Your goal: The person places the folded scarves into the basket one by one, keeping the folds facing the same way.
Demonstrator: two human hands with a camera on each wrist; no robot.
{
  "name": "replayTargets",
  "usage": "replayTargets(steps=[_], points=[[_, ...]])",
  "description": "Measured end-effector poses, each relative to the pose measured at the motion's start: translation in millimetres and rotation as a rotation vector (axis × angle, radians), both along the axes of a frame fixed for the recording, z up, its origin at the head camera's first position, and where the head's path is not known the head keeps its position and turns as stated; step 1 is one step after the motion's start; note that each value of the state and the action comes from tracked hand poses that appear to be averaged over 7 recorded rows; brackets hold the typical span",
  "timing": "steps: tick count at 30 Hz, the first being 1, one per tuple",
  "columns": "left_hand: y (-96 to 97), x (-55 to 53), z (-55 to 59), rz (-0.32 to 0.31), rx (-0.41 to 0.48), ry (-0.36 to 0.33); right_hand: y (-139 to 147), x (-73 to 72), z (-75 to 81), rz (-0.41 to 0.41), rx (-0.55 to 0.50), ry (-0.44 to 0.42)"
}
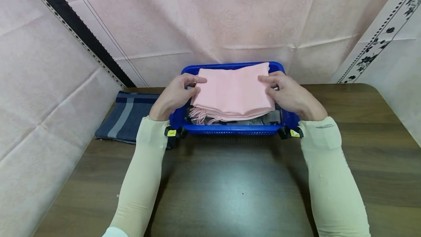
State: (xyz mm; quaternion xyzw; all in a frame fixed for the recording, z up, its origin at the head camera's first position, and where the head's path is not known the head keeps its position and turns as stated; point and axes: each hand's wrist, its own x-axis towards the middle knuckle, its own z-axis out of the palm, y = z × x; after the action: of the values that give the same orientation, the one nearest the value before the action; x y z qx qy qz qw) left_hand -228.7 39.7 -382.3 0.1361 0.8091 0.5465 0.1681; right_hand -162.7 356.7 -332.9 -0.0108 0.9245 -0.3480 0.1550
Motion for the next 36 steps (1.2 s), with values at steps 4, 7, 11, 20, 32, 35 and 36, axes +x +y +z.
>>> replayTargets(steps=[4, 7, 11, 20, 32, 35, 36], points=[[-0.7, -0.1, -0.7, -0.038, -0.033, 0.0, 2.1, -1.1, -0.7, 0.033, 0.005, -0.035], [-1.2, -0.5, -0.5, -0.046, -0.05, -0.003, 3.6, -2.4, -1.7, 0.063, 0.002, -0.039], [-1.5, -1.5, -0.8, -0.045, -0.09, -0.029, 5.4, -3.6, -3.4, 0.08, 0.0, -0.054], [-1.3, -2.5, -1.8, -0.06, -0.16, -0.061, 5.9, -6.2, -5.9, 0.057, -0.004, -0.124], [-4.5, -1.9, -2.3, -0.102, -0.234, -0.091, 7.3, -4.1, -5.7, 0.067, 0.069, -0.138], [-3.1, -0.6, -3.1, -0.108, -0.244, -0.09, 7.6, -3.8, -6.1, 0.077, 0.079, -0.14], [-2.5, -0.1, -3.7, -0.111, -0.252, -0.09, 7.6, -3.7, -6.3, 0.08, 0.084, -0.139]])
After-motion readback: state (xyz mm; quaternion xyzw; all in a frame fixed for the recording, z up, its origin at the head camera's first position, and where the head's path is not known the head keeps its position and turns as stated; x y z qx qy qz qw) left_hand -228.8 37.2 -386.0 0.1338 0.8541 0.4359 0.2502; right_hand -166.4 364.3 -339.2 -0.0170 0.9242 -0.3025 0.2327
